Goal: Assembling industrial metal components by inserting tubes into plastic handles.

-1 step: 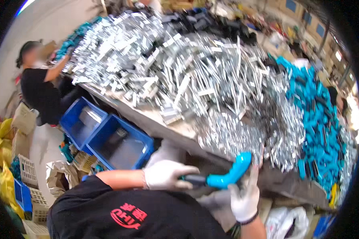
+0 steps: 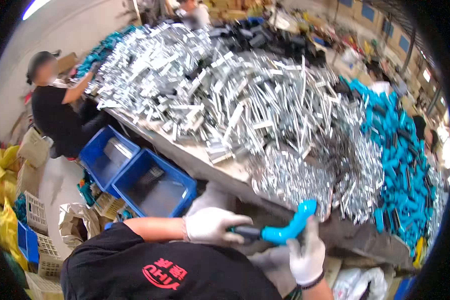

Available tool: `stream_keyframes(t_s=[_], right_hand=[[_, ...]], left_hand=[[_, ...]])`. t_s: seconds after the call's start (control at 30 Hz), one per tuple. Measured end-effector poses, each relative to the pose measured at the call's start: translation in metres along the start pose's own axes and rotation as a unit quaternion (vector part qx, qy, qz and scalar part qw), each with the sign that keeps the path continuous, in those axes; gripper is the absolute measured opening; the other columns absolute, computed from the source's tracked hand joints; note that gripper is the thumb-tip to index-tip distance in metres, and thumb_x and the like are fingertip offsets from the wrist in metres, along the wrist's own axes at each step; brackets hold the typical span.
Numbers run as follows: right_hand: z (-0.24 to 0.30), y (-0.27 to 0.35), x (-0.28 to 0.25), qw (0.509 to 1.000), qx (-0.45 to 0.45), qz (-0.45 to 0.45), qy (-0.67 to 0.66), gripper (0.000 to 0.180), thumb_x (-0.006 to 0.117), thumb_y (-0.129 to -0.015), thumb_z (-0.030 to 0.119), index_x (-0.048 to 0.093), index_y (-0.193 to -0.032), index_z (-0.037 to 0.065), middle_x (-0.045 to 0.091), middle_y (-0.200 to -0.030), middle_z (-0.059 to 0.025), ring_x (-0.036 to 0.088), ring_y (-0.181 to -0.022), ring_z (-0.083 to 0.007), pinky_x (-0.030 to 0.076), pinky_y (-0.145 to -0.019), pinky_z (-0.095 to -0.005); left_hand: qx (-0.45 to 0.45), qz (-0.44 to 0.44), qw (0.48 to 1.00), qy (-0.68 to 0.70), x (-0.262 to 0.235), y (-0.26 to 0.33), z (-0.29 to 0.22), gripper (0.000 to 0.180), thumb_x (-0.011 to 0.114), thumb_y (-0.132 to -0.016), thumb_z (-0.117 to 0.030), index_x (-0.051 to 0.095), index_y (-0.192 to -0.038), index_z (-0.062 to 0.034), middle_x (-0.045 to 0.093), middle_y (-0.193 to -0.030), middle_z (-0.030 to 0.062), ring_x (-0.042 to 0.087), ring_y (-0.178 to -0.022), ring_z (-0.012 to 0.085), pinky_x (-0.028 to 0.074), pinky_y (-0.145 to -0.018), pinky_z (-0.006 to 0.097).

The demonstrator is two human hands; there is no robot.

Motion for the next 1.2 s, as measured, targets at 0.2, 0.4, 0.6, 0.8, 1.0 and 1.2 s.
stream_keyframes(t_s=[0.2,0.4,0.6,0.8,1.0,1.2], right_hand=[[0.025,-0.007,-0.011,0.957,-0.15,0.113,0.22,0.064,0.072,-0.071,0.005,0.052,-0.132,-0.002,0.067,-0.089,-0.0212,0.064,-0.072,-0.0392,0.05,-0.064,-0.047],[-0.008,-0.023,-0.024,0.967,0.065,0.248,-0.006,0.025,0.069,-0.081,0.024,0.065,-0.068,0.003,0.054,-0.053,-0.0079,0.058,-0.051,-0.0218,0.043,-0.051,-0.0393],[0.016,-0.016,-0.013,0.956,-0.077,-0.077,-0.271,0.054,0.036,-0.107,0.038,0.045,-0.142,-0.002,0.055,-0.137,-0.0197,0.056,-0.123,-0.0277,0.043,-0.106,-0.039],[0.0,-0.019,-0.027,0.995,-0.043,-0.066,-0.056,0.039,0.034,-0.105,0.016,0.048,-0.135,-0.005,0.054,-0.134,-0.0247,0.055,-0.125,-0.0333,0.04,-0.109,-0.0414],[0.03,-0.033,-0.026,0.988,0.019,-0.062,-0.14,0.037,0.046,-0.1,0.02,0.06,-0.121,-0.008,0.056,-0.135,-0.0252,0.051,-0.129,-0.0397,0.036,-0.111,-0.0489],[0.064,0.002,-0.025,0.935,-0.211,0.046,-0.28,0.032,0.048,-0.099,0.024,0.065,-0.107,-0.002,0.063,-0.118,-0.0235,0.053,-0.128,-0.0391,0.035,-0.111,-0.0509]], left_hand=[[0.059,-0.025,0.997,0.044,0.006,0.006,0.004,0.057,0.071,-0.088,-0.04,0.056,-0.134,-0.0101,0.068,-0.095,0.0209,0.067,-0.088,0.0393,0.053,-0.076,0.045],[0.053,-0.003,0.998,-0.032,-0.005,0.002,-0.027,0.057,0.07,-0.088,-0.042,0.055,-0.135,-0.0129,0.068,-0.094,0.0185,0.066,-0.086,0.0394,0.052,-0.073,0.047],[-0.1,0.102,0.9,0.412,0.064,-0.016,0.015,0.054,0.07,-0.094,-0.037,0.055,-0.133,-0.0021,0.071,-0.093,0.0151,0.069,-0.081,0.0308,0.052,-0.072,0.042],[0.009,0.052,0.974,0.221,0.019,0.0,0.0,0.053,0.069,-0.096,-0.032,0.055,-0.134,0.0022,0.071,-0.109,0.009,0.066,-0.101,0.019,0.052,-0.087,0.037],[0.08,0.101,0.985,0.114,0.043,-0.002,0.005,0.055,0.073,-0.09,-0.032,0.056,-0.133,-0.0025,0.069,-0.108,0.023,0.069,-0.1,0.0326,0.053,-0.086,0.04],[0.039,0.07,0.959,0.271,0.036,0.002,0.015,0.051,0.069,-0.094,-0.035,0.058,-0.131,-0.0008,0.067,-0.102,0.0047,0.061,-0.093,0.014,0.05,-0.083,0.033]])
Point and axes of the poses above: each hand's wrist, its own y-axis away from the middle knuckle, its own x-axis out of the palm, z = x × y, the point moved 7 cm from there along -y, towards the middle knuckle
